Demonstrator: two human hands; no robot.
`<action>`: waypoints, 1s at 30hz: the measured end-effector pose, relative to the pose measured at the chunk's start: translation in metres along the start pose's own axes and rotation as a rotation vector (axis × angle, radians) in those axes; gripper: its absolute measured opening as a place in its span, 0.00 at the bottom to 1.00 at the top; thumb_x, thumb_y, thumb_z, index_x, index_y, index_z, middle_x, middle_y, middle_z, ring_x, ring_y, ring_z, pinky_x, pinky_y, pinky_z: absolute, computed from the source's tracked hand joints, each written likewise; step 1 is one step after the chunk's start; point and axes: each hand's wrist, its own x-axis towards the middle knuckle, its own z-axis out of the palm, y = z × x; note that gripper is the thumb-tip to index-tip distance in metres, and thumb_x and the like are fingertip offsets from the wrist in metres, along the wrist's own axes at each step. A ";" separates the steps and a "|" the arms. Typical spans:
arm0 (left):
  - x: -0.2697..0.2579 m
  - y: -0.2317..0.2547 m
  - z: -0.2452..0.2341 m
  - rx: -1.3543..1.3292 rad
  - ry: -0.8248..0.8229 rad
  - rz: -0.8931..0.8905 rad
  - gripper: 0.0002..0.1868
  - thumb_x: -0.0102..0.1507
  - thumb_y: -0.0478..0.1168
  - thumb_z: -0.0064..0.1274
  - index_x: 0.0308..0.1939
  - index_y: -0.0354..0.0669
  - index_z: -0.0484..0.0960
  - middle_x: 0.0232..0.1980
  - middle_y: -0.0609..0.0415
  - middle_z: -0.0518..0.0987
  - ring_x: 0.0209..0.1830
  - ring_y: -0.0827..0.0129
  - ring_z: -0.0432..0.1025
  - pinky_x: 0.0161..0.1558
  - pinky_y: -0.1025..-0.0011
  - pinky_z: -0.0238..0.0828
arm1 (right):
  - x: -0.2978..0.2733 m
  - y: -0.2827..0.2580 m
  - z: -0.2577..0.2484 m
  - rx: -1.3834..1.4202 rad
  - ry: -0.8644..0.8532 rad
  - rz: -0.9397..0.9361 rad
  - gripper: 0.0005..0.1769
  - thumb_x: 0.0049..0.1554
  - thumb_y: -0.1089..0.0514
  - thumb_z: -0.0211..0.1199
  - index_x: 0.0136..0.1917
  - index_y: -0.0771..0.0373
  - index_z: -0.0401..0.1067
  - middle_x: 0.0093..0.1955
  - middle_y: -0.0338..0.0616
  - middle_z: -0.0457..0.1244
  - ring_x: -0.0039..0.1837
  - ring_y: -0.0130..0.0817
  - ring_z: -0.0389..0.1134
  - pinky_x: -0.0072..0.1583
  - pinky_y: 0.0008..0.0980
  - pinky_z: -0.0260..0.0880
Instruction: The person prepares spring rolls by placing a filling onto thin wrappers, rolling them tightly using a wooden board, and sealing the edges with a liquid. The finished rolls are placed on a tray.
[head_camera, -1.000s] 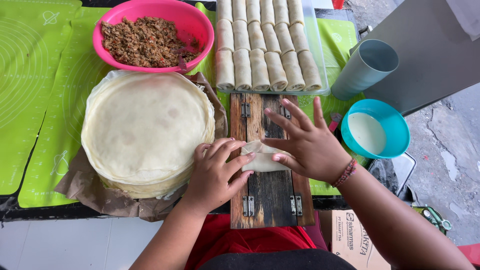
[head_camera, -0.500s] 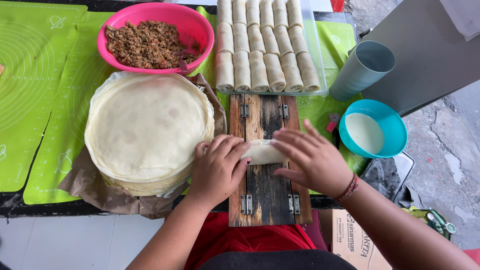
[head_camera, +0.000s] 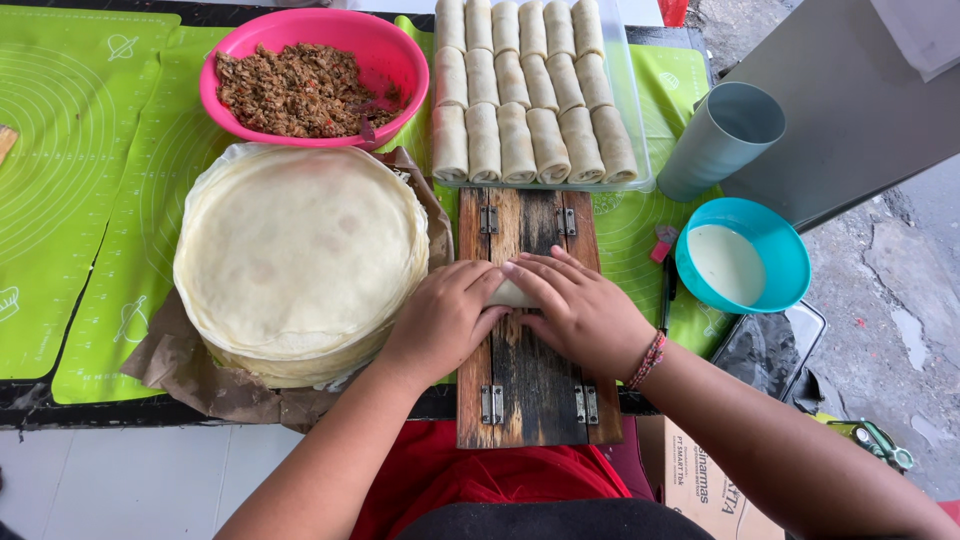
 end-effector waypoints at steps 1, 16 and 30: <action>0.000 -0.004 0.006 -0.017 0.023 0.006 0.18 0.66 0.44 0.55 0.56 0.37 0.80 0.54 0.43 0.81 0.60 0.49 0.74 0.57 0.53 0.70 | 0.000 0.001 0.006 0.020 0.002 0.005 0.34 0.60 0.53 0.63 0.74 0.69 0.59 0.64 0.56 0.66 0.67 0.53 0.68 0.70 0.56 0.63; 0.003 -0.002 -0.010 -0.379 0.172 -0.105 0.22 0.67 0.41 0.50 0.63 0.31 0.72 0.54 0.38 0.75 0.59 0.45 0.72 0.59 0.50 0.71 | 0.016 0.025 0.004 0.102 -0.323 -0.143 0.28 0.67 0.57 0.51 0.74 0.73 0.51 0.62 0.64 0.62 0.65 0.64 0.65 0.61 0.57 0.71; 0.000 -0.001 -0.009 -0.603 0.265 -0.189 0.21 0.70 0.45 0.43 0.63 0.35 0.70 0.55 0.42 0.74 0.60 0.50 0.70 0.58 0.57 0.70 | 0.059 0.049 -0.023 1.575 -0.141 0.989 0.32 0.56 0.65 0.63 0.71 0.75 0.58 0.45 0.56 0.66 0.48 0.45 0.73 0.48 0.49 0.78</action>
